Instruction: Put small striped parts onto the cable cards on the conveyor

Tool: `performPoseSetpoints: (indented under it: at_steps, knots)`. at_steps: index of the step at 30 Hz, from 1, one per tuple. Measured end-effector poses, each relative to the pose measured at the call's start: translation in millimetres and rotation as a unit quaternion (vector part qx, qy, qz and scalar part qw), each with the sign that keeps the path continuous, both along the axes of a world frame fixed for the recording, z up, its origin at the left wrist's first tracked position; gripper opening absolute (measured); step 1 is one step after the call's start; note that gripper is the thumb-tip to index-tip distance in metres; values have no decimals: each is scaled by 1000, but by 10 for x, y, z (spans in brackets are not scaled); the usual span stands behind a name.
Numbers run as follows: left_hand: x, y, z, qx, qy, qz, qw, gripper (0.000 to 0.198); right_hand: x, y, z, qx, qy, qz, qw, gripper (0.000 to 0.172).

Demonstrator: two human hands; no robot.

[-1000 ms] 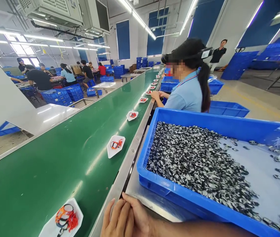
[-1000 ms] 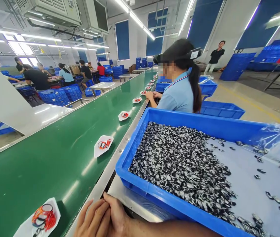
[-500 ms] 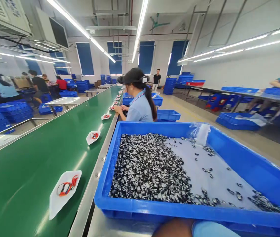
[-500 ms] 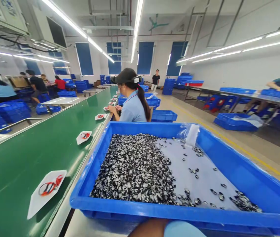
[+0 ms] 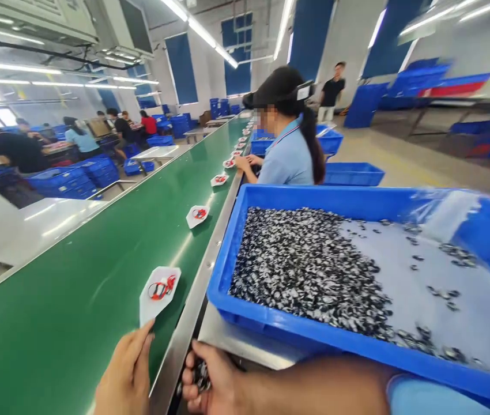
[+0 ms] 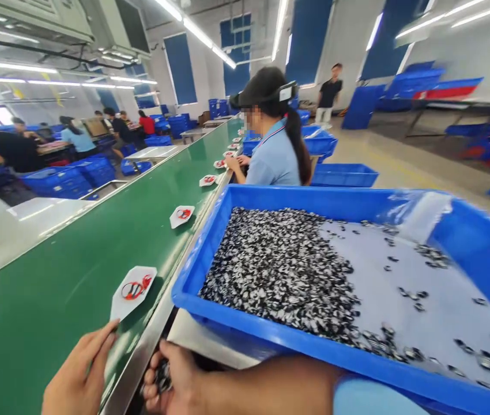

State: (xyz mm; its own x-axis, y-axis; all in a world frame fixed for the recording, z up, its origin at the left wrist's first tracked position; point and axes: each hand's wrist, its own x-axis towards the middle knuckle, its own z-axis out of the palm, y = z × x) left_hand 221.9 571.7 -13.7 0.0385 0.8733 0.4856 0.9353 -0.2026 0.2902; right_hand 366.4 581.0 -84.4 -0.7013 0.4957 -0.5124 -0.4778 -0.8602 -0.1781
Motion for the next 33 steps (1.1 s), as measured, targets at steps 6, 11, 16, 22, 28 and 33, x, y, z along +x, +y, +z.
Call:
performPoseSetpoints:
  at_steps: [6, 11, 16, 22, 28, 33]
  knots:
    - [-151, 254, 101, -138, 47, 138, 980, 26, 21, -64, 89, -34, -3, -40, 999, 34]
    - [-164, 327, 107, -160, 157, 138, 965, 31, 25, -87, 53, -17, 5, -43, 999, 31]
    - [-194, 307, 93, -169, 190, 135, 958, 33, 28, -87, 62, -12, 13, -43, 999, 31]
    - [78, -27, 51, -2, 126, 22, 992, 21, 24, -86, 80, -23, 33, -64, 997, 27]
    - [465, -386, -191, -27, 101, -182, 978, 17, 26, -80, 148, -142, 23, -80, 986, 19]
    - [401, -447, -258, -57, 181, -184, 964, 17, 26, -96, 104, -159, 70, -86, 981, 14]
